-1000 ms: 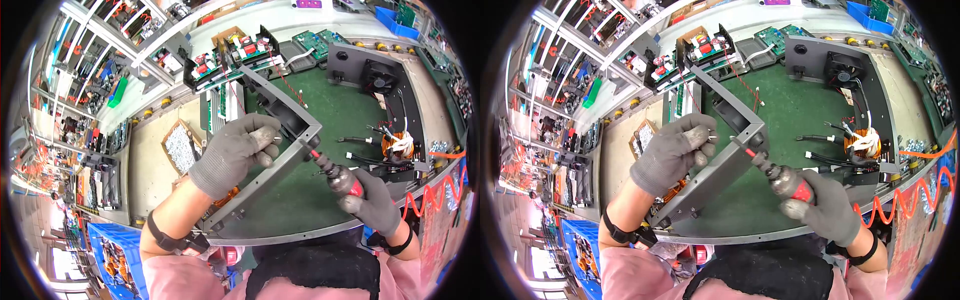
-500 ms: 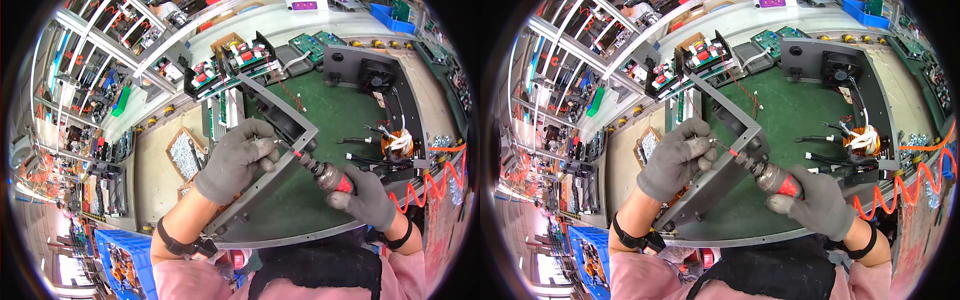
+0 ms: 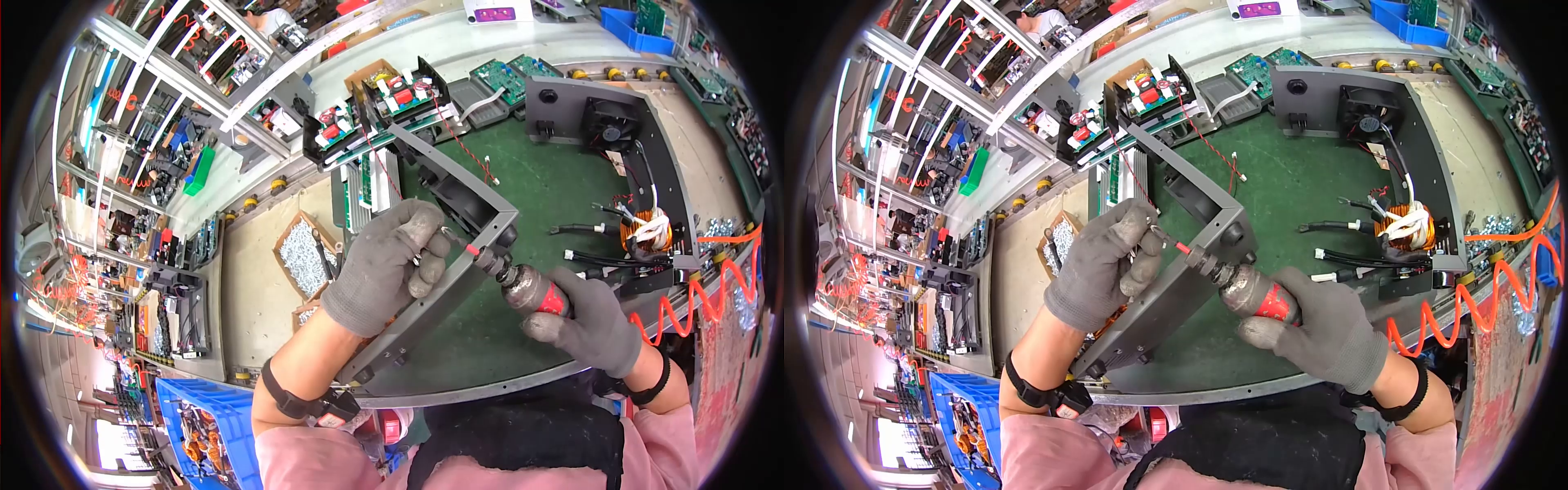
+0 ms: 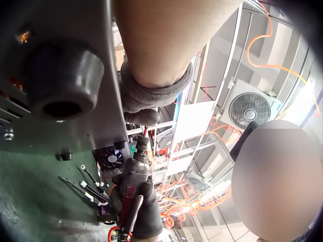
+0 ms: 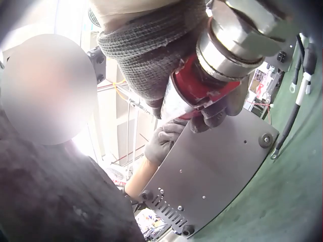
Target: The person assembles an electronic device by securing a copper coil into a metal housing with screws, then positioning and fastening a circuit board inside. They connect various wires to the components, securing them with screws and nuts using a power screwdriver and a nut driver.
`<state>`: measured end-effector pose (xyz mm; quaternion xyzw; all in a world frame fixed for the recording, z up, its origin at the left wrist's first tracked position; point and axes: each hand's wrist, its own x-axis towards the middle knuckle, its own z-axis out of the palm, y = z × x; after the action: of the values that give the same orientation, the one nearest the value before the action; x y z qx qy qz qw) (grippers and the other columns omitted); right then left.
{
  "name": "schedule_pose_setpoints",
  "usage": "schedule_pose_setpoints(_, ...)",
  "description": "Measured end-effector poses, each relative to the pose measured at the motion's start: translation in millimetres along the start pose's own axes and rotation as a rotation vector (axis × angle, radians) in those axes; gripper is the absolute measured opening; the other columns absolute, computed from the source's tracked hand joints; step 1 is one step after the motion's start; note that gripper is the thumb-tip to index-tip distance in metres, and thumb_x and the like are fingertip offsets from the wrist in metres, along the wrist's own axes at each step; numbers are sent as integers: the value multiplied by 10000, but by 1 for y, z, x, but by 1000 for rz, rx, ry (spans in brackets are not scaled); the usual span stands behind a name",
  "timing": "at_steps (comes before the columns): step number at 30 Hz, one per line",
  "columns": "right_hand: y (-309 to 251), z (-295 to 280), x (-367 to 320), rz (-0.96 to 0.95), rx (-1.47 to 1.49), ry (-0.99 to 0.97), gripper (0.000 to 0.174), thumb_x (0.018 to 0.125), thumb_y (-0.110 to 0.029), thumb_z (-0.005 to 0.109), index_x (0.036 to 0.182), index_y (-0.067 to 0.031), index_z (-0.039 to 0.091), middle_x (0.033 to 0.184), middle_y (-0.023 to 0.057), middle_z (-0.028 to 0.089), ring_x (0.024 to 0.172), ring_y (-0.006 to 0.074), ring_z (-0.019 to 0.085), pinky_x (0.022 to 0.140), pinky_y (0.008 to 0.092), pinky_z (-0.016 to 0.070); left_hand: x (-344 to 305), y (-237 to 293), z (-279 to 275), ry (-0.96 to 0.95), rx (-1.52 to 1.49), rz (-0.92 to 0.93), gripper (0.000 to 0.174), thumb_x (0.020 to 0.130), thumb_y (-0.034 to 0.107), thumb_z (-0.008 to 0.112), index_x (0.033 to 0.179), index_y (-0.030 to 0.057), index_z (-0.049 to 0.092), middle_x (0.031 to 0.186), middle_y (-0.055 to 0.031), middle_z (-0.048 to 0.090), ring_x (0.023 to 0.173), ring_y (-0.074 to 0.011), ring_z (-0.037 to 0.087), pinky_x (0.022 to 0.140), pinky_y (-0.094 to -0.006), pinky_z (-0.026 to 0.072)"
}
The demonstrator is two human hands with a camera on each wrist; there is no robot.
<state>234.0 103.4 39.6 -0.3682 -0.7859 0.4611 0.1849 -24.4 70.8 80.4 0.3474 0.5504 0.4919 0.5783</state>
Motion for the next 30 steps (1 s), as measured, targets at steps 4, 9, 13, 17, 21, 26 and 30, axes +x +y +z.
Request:
schedule_pose_setpoints(4, 3, 1, -1, -37, -6, 42, 478, 799, -446, 748, 987, -41, 580, 645, 128, 598, 621, 312, 648, 565, 379, 479, 0, 0, -2, -70, 26, -12, 367, 968, 376, 571, 1073, 29, 516, 756, -40, 562, 514, -84, 450, 436, -219, 337)
schedule_pose_setpoints(9, 2, 1, 0, 14, 33, -5, 452, 812, -417, 740, 962, -27, 569, 667, 141, 595, 624, 290, 629, 573, 376, 468, -6, -2, 11, -7, -32, 81, 320, 976, 325, 563, 1078, 27, 504, 810, -58, 565, 627, -113, 513, 481, -238, 373)
schedule_pose_setpoints(13, 9, 2, 0, 30, 342, -91, 444, 825, -387, 728, 996, -8, 575, 677, 100, 589, 613, 196, 590, 582, 342, 462, 3, -9, -1, -75, -29, 127, 363, 971, 360, 560, 1095, 21, 525, 807, -64, 562, 643, -121, 519, 497, -242, 386)
schedule_pose_setpoints(17, 7, -19, -5, 30, 412, -44, 449, 829, -346, 711, 1066, 12, 584, 730, 39, 574, 656, 111, 529, 606, 292, 444, 19, 31, -61, 105, 721, 220, 496, 962, 478, 505, 1124, 16, 586, 705, 9, 530, 603, -81, 532, 500, -204, 392)
schedule_pose_setpoints(21, 5, -30, -11, 98, 439, 6, 453, 804, -310, 711, 1086, 21, 585, 775, 43, 576, 700, 110, 516, 651, 284, 443, 82, 50, -131, 449, 995, -125, 308, 920, 328, 506, 926, 58, 653, 644, -12, 462, 555, -95, 438, 500, -289, 395)
schedule_pose_setpoints(26, 14, -33, -16, 76, 382, 71, 533, 762, -336, 746, 1106, 35, 579, 788, 77, 574, 719, 145, 515, 685, 307, 453, 162, 8, -224, 32, 1688, -248, 357, 919, 372, 538, 939, 27, 629, 731, -91, 596, 711, -224, 616, 601, -348, 477)
schedule_pose_setpoints(30, 19, -36, -18, 106, 399, 100, 531, 755, -352, 755, 1060, 45, 576, 787, 82, 570, 724, 151, 516, 683, 312, 451, 169, 1, -189, 142, 1703, -259, 295, 888, 278, 568, 1067, 44, 555, 850, -137, 673, 866, -340, 667, 697, -398, 527)
